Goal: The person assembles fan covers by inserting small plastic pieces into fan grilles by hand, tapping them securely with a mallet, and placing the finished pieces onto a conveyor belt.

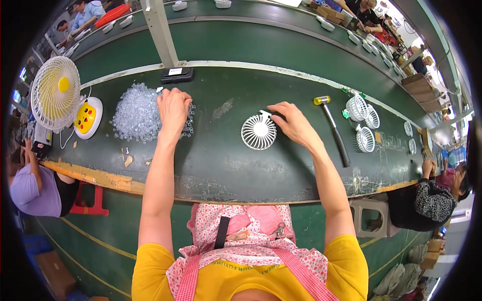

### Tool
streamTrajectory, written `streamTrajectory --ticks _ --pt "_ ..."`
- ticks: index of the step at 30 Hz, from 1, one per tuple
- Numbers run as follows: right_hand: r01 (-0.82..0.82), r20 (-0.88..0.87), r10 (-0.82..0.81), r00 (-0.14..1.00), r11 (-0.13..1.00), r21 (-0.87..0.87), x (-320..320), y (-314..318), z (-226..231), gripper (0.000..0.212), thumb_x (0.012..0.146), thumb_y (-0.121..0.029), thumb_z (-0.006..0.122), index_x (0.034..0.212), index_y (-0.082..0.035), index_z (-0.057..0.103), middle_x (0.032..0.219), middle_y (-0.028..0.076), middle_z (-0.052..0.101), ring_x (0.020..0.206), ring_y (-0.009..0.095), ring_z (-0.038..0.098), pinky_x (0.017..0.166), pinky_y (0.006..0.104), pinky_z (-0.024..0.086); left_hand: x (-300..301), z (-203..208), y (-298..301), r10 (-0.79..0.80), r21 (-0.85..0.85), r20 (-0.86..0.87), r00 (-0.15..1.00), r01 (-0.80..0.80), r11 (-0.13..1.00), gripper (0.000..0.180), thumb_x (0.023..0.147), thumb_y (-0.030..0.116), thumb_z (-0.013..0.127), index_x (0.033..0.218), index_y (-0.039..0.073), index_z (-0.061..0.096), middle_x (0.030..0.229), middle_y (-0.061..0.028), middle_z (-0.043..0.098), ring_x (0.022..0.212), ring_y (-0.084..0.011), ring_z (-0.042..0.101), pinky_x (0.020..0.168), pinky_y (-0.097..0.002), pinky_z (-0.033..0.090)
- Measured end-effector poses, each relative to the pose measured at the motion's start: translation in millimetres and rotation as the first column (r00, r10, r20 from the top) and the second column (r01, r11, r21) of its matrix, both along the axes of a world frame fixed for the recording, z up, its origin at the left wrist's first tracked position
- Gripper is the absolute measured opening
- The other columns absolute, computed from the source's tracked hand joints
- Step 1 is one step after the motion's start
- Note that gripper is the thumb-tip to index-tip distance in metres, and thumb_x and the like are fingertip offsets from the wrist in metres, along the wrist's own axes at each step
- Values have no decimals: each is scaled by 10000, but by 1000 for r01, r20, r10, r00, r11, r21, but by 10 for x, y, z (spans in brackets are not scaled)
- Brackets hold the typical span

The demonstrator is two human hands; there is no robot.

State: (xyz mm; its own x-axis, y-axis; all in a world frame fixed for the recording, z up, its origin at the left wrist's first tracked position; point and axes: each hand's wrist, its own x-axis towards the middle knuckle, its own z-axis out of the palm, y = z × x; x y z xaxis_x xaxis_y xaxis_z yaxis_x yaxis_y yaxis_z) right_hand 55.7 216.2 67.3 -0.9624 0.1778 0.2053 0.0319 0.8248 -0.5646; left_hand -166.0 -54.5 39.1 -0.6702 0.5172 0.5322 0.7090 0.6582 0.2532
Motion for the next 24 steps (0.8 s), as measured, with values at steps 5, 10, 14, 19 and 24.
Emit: streamTrajectory --ticks 5,10,14,19,24 --pt "34 -28 -36 999 997 -70 -46 -33 -176 153 918 -141 647 1021 -61 727 924 98 645 904 306 559 825 430 447 21 31 44 -3 -30 85 996 6 1000 67 775 92 755 815 81 703 854 -63 668 915 -284 573 830 -431 393" --pt "32 -247 -72 966 986 -165 -29 -144 -305 105 933 -141 655 968 -60 711 887 60 637 860 264 543 813 381 412 48 160 71 59 28 138 989 -64 998 75 818 110 746 854 85 686 873 -59 684 928 -277 586 813 -419 404" --pt "33 -235 -160 959 884 -467 -18 -244 -284 150 975 -125 618 1061 -8 654 927 101 680 849 236 635 773 362 495 204 212 242 -34 241 -78 996 52 969 88 835 70 726 921 86 725 925 -64 700 921 -282 605 839 -408 441" --pt "-12 -244 -175 954 789 -615 40 -380 -209 176 1009 -86 578 1132 38 591 1012 114 717 930 159 689 812 290 551 695 75 578 -703 759 621 346 -44 649 174 951 166 700 1050 23 707 997 -38 714 934 -100 623 858 -238 473" --pt "-34 -310 -163 937 839 -544 43 -525 -214 177 983 -68 619 1125 37 606 997 120 716 896 169 707 783 289 572 912 -47 654 -833 795 551 -56 -270 544 257 958 177 689 1147 4 676 1009 -66 714 973 -121 634 913 -284 500"
